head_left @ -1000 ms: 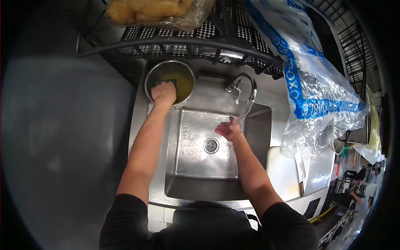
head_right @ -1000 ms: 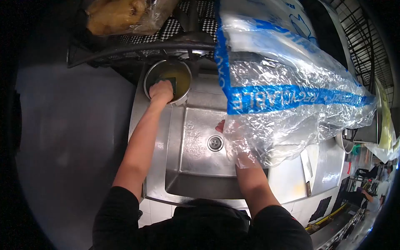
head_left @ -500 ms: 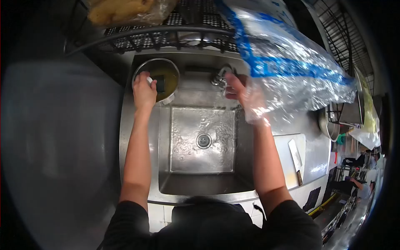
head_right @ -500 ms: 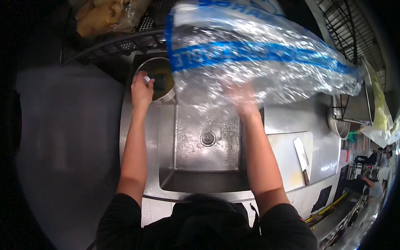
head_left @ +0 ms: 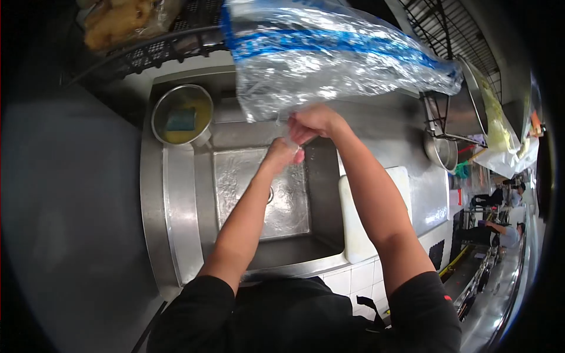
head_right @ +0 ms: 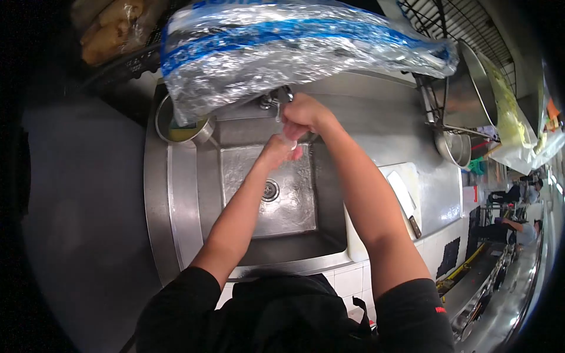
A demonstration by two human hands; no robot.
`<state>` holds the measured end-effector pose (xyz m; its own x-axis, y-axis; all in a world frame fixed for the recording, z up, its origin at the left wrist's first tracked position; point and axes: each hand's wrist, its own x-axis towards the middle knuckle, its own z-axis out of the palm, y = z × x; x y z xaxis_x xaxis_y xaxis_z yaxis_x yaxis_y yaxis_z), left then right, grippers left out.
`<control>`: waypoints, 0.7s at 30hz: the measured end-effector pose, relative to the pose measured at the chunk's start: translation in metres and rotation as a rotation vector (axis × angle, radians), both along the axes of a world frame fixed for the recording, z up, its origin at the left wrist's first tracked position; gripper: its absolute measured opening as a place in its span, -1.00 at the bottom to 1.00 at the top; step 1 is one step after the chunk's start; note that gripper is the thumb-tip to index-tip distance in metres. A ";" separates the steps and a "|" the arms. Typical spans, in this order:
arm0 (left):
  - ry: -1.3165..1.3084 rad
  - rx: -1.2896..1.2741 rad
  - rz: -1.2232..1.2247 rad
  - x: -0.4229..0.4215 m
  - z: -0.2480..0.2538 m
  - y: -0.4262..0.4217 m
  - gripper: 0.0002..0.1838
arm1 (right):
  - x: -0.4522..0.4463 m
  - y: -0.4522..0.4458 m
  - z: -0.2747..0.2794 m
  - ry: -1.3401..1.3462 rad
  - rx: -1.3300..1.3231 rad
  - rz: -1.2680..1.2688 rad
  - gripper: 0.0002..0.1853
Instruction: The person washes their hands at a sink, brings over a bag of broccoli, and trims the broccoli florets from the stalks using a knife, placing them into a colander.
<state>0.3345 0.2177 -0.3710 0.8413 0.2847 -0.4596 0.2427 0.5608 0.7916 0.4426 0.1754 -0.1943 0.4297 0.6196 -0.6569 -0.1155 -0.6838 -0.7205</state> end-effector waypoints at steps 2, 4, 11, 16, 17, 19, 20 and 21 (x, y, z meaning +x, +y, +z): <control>-0.140 -0.222 0.085 0.004 0.027 -0.001 -0.84 | -0.003 0.000 0.017 -0.084 -0.030 0.108 -0.66; -0.129 -0.125 0.053 0.010 0.040 0.005 -0.83 | -0.002 -0.002 0.028 -0.116 -0.050 0.100 -0.64; 0.022 0.225 -0.186 0.041 0.042 0.008 -0.75 | 0.041 0.012 0.047 -0.307 -0.461 0.381 -0.58; -0.204 -0.021 0.005 0.047 0.039 -0.013 -0.69 | 0.040 0.009 0.059 -0.184 -0.484 0.467 -0.56; -0.233 -0.080 -0.087 0.042 0.048 -0.014 -0.68 | 0.035 0.010 0.060 -0.155 -0.486 0.483 -0.55; -0.242 -0.133 -0.224 0.038 0.046 -0.017 -0.67 | 0.033 0.012 0.060 -0.106 -0.488 0.512 -0.55; -0.243 -0.142 -0.215 0.036 0.045 -0.017 -0.67 | 0.031 0.013 0.059 -0.079 -0.490 0.523 -0.55; -0.155 -0.123 -0.267 0.033 0.043 -0.016 -0.71 | 0.031 0.013 0.058 -0.050 -0.487 0.533 -0.55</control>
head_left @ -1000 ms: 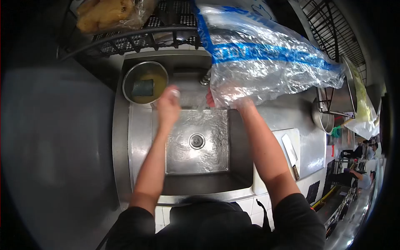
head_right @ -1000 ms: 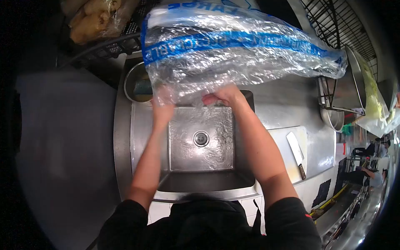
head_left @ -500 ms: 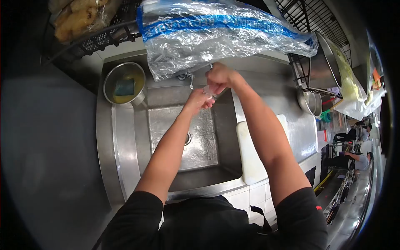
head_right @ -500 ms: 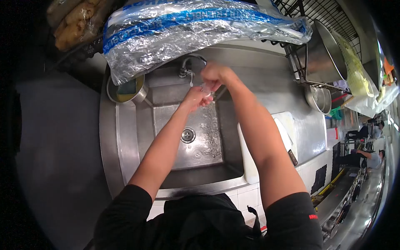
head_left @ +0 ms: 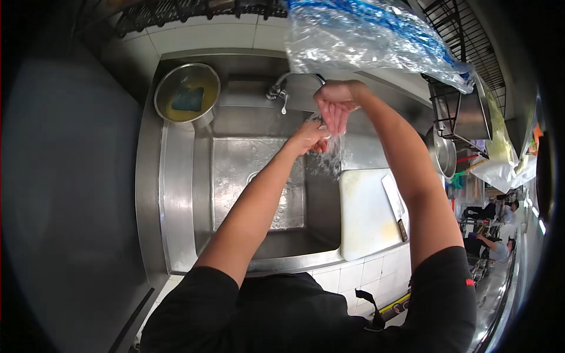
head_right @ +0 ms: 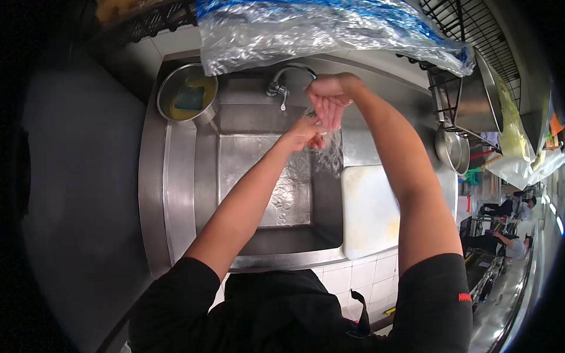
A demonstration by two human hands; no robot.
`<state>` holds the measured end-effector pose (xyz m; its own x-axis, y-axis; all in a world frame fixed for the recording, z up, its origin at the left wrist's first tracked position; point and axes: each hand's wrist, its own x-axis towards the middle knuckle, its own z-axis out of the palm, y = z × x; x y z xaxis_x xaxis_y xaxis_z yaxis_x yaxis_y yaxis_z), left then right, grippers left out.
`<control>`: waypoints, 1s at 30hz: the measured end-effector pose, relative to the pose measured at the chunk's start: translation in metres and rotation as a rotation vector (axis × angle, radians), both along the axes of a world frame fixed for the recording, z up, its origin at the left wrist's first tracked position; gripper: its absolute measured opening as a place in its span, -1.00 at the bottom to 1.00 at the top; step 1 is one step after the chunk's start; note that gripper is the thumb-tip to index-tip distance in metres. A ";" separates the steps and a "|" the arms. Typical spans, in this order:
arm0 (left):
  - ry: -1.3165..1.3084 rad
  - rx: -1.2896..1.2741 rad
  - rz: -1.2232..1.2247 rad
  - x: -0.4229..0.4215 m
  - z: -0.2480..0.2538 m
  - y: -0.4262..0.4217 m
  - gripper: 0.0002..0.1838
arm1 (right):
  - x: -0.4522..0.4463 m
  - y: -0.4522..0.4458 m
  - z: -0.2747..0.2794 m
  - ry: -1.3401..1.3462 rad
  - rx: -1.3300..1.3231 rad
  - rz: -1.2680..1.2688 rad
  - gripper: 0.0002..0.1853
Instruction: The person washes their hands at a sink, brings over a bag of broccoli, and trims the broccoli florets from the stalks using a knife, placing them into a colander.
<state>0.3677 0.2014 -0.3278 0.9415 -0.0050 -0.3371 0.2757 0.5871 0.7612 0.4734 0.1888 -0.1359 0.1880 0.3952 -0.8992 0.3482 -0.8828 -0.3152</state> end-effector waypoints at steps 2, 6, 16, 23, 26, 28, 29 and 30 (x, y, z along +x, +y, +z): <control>0.083 0.031 -0.056 -0.007 -0.004 0.000 -0.74 | -0.001 0.001 -0.002 0.062 -0.004 -0.003 -0.55; 0.024 0.032 -0.044 -0.024 -0.007 0.000 -0.80 | -0.003 0.003 -0.008 0.214 0.020 -0.049 -0.54; 0.159 -0.129 0.126 -0.103 -0.063 0.026 -0.70 | -0.065 0.034 -0.040 0.651 0.234 -0.290 -0.49; 0.311 -0.301 0.333 -0.157 -0.160 0.058 -0.85 | -0.099 0.061 -0.051 0.721 0.464 -0.429 -0.44; 0.413 -0.233 0.475 -0.186 -0.163 0.072 -0.83 | -0.112 0.069 -0.057 0.726 0.622 -0.556 -0.43; 0.457 -0.184 0.572 -0.199 -0.155 0.082 -0.80 | -0.118 0.074 -0.059 0.704 0.698 -0.627 -0.43; 0.535 -0.150 0.567 -0.200 -0.150 0.088 -0.80 | -0.116 0.074 -0.058 0.706 0.700 -0.625 -0.43; 0.613 -0.115 0.561 -0.200 -0.146 0.093 -0.80 | -0.114 0.074 -0.054 0.708 0.629 -0.575 -0.43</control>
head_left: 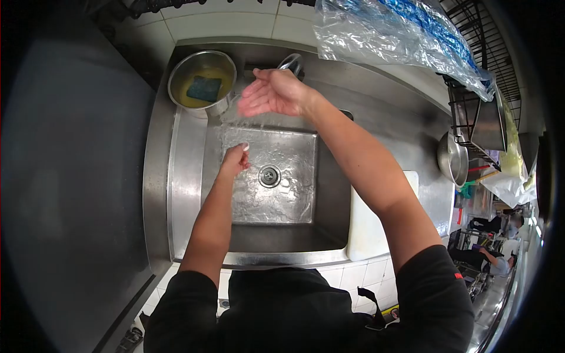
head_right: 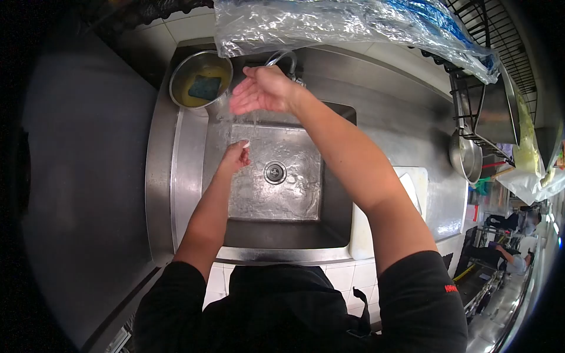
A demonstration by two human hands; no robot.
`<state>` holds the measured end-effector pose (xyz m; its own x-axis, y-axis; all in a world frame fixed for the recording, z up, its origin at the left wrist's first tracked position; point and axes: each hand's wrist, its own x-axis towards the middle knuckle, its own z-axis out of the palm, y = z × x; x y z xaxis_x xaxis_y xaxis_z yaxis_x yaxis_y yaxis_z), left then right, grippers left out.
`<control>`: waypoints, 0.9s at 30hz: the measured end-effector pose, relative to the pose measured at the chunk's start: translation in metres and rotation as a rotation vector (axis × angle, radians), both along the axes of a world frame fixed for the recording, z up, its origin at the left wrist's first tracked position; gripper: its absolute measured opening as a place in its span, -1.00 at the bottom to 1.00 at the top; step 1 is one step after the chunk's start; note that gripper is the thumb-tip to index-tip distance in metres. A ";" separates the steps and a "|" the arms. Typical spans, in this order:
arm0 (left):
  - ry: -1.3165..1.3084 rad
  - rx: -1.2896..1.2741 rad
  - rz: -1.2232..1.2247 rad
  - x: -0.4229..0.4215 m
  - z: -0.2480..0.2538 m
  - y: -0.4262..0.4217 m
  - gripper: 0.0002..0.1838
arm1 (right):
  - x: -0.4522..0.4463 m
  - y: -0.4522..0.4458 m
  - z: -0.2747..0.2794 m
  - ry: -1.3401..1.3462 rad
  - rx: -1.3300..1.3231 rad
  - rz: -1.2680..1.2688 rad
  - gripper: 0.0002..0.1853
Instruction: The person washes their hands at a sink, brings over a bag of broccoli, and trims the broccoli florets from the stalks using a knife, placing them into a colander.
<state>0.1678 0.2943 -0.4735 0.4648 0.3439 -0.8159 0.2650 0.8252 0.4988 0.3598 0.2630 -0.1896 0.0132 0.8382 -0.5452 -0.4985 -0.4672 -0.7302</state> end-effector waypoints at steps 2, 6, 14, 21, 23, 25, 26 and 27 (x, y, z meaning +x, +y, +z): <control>-0.033 0.053 0.054 0.007 0.007 -0.001 -0.76 | 0.007 -0.004 0.003 -0.003 -0.049 0.070 -0.43; -0.484 0.016 0.250 0.016 0.022 -0.021 -0.71 | 0.035 -0.022 0.012 -0.073 -0.138 0.400 -0.38; -0.532 0.079 -0.339 0.092 0.066 -0.093 -0.77 | 0.089 -0.055 0.026 -0.301 -0.379 0.713 -0.33; -0.544 0.070 -0.256 0.119 0.104 -0.106 -0.69 | 0.074 -0.056 0.023 -0.191 -0.323 0.616 -0.35; -0.545 -0.053 -0.139 0.122 0.067 -0.099 -0.74 | 0.057 -0.053 0.012 -0.106 -0.234 0.458 -0.39; -0.759 -0.192 -0.055 0.100 0.046 -0.079 -0.78 | 0.035 -0.039 -0.007 -0.016 -0.145 0.295 -0.42; -0.692 -0.130 -0.005 0.095 0.037 -0.067 -0.83 | 0.025 -0.026 -0.019 -0.071 -0.075 0.136 -0.39; -0.623 -0.071 0.044 0.091 0.030 -0.053 -0.86 | 0.018 -0.021 -0.026 -0.125 -0.010 -0.025 -0.35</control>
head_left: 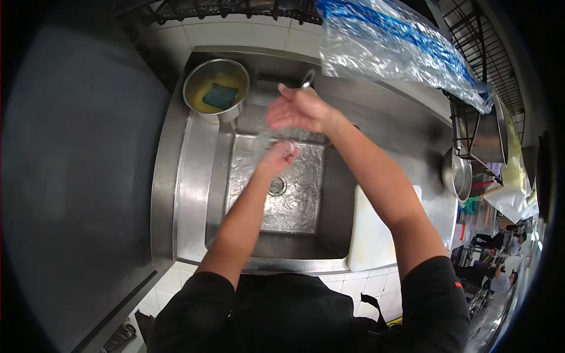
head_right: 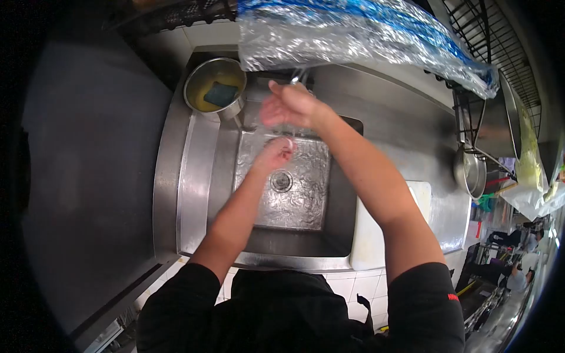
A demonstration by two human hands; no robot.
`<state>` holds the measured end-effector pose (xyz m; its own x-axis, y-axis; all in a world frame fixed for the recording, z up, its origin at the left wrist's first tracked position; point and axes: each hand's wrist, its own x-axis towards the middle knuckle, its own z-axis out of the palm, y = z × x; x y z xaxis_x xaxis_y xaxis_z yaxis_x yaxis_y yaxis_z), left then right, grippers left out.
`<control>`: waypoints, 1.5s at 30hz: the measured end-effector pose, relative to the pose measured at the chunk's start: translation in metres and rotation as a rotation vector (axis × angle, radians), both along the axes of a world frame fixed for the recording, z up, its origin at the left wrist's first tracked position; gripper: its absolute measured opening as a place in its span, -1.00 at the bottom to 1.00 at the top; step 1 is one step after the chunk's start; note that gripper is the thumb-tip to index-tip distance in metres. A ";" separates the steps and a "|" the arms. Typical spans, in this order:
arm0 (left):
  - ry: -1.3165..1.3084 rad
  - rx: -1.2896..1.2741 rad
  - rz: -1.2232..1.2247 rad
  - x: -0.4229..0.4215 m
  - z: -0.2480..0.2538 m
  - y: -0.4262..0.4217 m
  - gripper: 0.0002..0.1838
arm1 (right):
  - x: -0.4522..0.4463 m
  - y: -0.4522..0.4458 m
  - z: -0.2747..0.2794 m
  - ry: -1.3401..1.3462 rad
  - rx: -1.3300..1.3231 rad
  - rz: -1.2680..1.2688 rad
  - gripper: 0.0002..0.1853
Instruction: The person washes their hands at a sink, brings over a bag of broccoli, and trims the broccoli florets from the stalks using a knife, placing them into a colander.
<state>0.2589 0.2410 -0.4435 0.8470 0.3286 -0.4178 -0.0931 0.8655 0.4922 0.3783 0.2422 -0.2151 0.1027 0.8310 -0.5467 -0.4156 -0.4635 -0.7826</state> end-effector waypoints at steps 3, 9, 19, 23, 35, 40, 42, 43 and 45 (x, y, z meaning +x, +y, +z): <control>0.246 -0.055 -0.080 -0.022 0.031 0.041 -0.84 | -0.006 0.001 0.021 0.044 -0.082 0.098 -0.36; 0.275 0.323 -0.330 -0.040 0.057 0.042 -0.80 | 0.005 -0.015 0.042 -0.152 -0.203 0.274 -0.41; 0.155 0.376 -0.174 -0.031 0.027 -0.009 -0.78 | 0.008 -0.022 0.034 -0.245 -0.199 0.194 -0.44; 0.347 0.514 -0.079 -0.026 -0.004 -0.008 -0.69 | 0.011 -0.024 0.039 -0.195 -0.241 0.246 -0.46; 0.538 1.158 -0.244 -0.041 -0.060 -0.026 -0.42 | 0.015 -0.028 0.036 -0.236 -0.231 0.274 -0.50; 0.568 1.261 -0.250 -0.032 -0.006 -0.028 -0.43 | 0.015 -0.028 0.032 -0.241 -0.229 0.242 -0.50; 0.573 1.264 -0.188 -0.033 -0.005 -0.031 -0.44 | 0.015 -0.028 0.032 -0.258 -0.213 0.237 -0.50; 0.558 1.253 -0.147 -0.033 -0.007 -0.032 -0.45 | 0.016 -0.028 0.032 -0.258 -0.212 0.235 -0.50; 0.544 1.243 -0.109 -0.034 -0.003 -0.032 -0.46 | 0.016 -0.028 0.033 -0.282 -0.223 0.247 -0.49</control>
<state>0.2245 0.2095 -0.4465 0.7171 0.6723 -0.1839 0.4007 -0.1817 0.8980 0.3939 0.2145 -0.1818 0.0866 0.7140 -0.6947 -0.0553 -0.6928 -0.7190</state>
